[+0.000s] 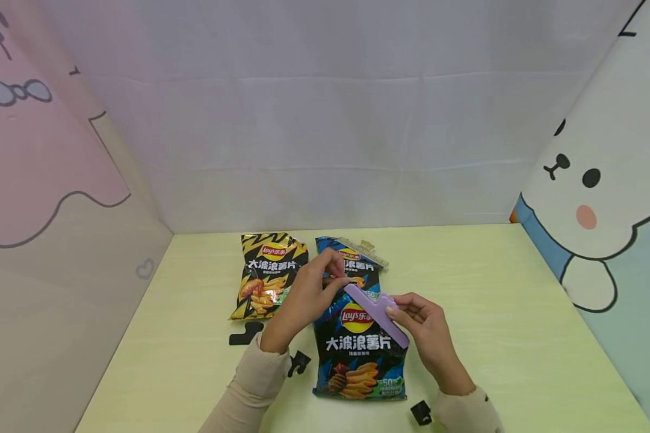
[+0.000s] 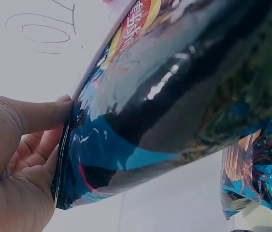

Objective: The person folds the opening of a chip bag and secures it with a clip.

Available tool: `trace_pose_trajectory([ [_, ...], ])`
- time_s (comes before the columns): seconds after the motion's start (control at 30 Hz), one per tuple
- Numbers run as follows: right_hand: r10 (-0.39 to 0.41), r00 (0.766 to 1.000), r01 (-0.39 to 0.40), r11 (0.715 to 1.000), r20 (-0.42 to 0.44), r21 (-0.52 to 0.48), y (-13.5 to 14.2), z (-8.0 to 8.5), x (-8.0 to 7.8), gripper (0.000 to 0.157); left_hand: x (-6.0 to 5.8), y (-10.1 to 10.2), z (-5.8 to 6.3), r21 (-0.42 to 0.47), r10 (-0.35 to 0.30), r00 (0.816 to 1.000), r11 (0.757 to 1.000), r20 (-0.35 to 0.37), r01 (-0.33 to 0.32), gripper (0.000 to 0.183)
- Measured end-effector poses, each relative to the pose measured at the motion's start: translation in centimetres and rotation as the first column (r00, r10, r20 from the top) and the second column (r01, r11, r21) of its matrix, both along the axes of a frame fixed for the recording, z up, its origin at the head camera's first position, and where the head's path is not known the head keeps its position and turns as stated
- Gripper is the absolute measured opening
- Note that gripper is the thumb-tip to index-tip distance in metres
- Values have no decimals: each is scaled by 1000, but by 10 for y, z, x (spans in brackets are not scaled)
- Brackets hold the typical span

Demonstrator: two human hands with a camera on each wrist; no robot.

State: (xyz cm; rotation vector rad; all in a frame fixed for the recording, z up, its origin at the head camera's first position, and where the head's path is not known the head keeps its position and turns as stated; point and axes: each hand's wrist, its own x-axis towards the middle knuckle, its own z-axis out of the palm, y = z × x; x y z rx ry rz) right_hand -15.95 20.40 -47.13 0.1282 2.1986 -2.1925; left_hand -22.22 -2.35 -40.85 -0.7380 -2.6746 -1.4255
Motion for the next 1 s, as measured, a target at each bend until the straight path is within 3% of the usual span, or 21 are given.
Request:
trace_pose_trajectory([
  [0.3,3,1000,-3,1000,1,-22,-1,-2,3,29,3,-3,0,-10,-34,998,999,-47,34,14],
  [0.5,14,1000,-14,1000,-5,-28,0,-3,5,31,8,-12,-8,40,46,999,998,-24,-45,25],
  [0.67,20,1000,-20,999,-17,-36,-1,-5,6,31,15,-23,-22,102,102,989,988,108,-113,43],
  [0.83,8,999,-9,999,-35,-35,-2,-6,7,30,26,-32,-43,77,118,966,987,230,-139,51],
  [1.0,-9,999,8,999,-38,-35,-3,-7,7,30,38,-37,-63,36,86,913,993,398,-109,71],
])
